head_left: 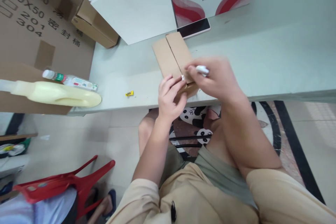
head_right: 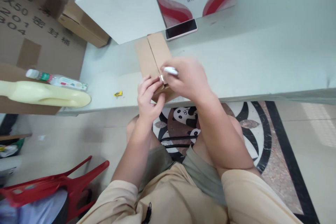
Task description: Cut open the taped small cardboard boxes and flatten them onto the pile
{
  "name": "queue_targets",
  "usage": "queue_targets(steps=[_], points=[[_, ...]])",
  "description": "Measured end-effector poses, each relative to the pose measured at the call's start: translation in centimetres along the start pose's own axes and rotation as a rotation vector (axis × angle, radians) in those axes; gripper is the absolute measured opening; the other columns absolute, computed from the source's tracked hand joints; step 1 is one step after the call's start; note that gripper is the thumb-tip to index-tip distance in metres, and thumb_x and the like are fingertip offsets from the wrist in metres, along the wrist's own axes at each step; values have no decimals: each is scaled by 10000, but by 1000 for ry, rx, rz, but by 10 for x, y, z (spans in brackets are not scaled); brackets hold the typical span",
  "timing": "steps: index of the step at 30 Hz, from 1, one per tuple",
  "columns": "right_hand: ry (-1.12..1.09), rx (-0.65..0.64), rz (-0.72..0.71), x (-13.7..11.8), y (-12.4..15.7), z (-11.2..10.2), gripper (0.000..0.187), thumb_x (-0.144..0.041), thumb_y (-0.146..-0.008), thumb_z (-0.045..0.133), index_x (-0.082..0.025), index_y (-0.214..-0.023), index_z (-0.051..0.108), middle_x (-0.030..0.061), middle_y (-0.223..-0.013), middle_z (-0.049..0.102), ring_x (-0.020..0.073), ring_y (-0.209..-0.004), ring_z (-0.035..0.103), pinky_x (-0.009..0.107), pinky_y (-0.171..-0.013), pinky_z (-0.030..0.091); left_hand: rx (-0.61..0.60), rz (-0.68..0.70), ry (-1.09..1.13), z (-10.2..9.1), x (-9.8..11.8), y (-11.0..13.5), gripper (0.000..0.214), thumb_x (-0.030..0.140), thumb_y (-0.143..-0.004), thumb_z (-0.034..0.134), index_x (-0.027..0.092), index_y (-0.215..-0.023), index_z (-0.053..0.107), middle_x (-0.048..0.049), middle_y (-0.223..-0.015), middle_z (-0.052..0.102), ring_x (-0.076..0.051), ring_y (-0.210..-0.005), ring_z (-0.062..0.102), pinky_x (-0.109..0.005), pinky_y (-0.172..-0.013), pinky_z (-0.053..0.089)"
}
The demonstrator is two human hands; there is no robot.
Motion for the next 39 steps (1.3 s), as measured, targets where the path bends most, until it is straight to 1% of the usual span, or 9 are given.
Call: queue_targets(steps=[3, 6, 8, 11, 15, 19, 25, 29, 39], points=[[-165, 392, -65, -15, 1, -17, 348, -429, -984, 488, -211, -747, 619, 20, -667, 643, 139, -606, 616, 286, -569, 470, 168, 18, -44, 13, -2, 7, 260, 284, -961, 535, 193, -1169, 661, -104, -1186, 702, -250, -1251, 608, -475, -1113, 486], [-364, 848, -116, -33, 3, -32, 389, -354, -1018, 349, -244, -653, 426, -25, -563, 431, 112, -469, 503, 273, -493, 413, 243, -9, -79, 22, 3, 15, 274, 231, -945, 559, 193, -1206, 637, -103, -1200, 680, -242, -1254, 584, -458, -1124, 467], [-479, 923, -69, -41, 1, -32, 411, -323, -1037, 243, -267, -640, 335, -32, -566, 319, 103, -439, 449, 272, -478, 423, 217, -52, -99, 28, 10, 16, 303, 231, -954, 527, 197, -1238, 625, -107, -1228, 663, -250, -1284, 555, -469, -1149, 436], [-693, 883, -65, -45, -4, -24, 429, -313, -1059, 158, -263, -660, 307, -54, -532, 198, 83, -364, 354, 223, -387, 331, 149, -103, -123, 34, 22, 15, 370, 253, -952, 475, 191, -1298, 593, -127, -1292, 630, -274, -1332, 511, -491, -1185, 387], [-815, 745, -131, -41, -5, -11, 524, -522, -1050, 328, -236, -634, 190, -77, -481, 93, 56, -315, 173, 227, -340, 178, 87, -126, -119, 42, 34, 12, 434, 314, -925, 487, 185, -1335, 549, -141, -1348, 597, -299, -1366, 476, -505, -1203, 352], [-823, 541, -208, -38, 0, -2, 618, -520, -999, 494, -206, -553, 203, -62, -461, 135, 58, -360, 189, 251, -391, 224, 118, -102, -103, 44, 39, 10, 403, 296, -904, 513, 192, -1292, 545, -138, -1343, 592, -297, -1349, 484, -501, -1193, 367], [-775, 422, -261, -36, 4, 3, 664, -594, -918, 564, -222, -491, 217, -68, -408, 156, 65, -345, 144, 287, -389, 188, 178, -81, -85, 42, 39, 8, 391, 246, -885, 545, 192, -1273, 548, -134, -1311, 600, -285, -1313, 505, -479, -1173, 400], [-829, 326, -299, -38, 7, 6, 616, -502, -946, 579, -209, -490, 283, -59, -433, 213, 70, -372, 207, 291, -427, 211, 174, -80, -89, 42, 38, 9, 397, 251, -895, 534, 207, -1289, 529, -129, -1319, 595, -283, -1312, 507, -492, -1178, 394], [-905, 417, -406, -30, 6, 15, 569, -459, -972, 544, -212, -523, 298, -56, -455, 215, 83, -382, 229, 287, -440, 245, 149, -69, -101, 43, 35, 10, 429, 269, -898, 525, 215, -1323, 513, -126, -1345, 584, -287, -1323, 492, -503, -1182, 378]])
Point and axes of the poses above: each hand's wrist, its own y-axis away from the middle knuckle, its own z-axis out of the palm, x = y × z, the point moved 3 cm from there along -y, towards the middle knuckle
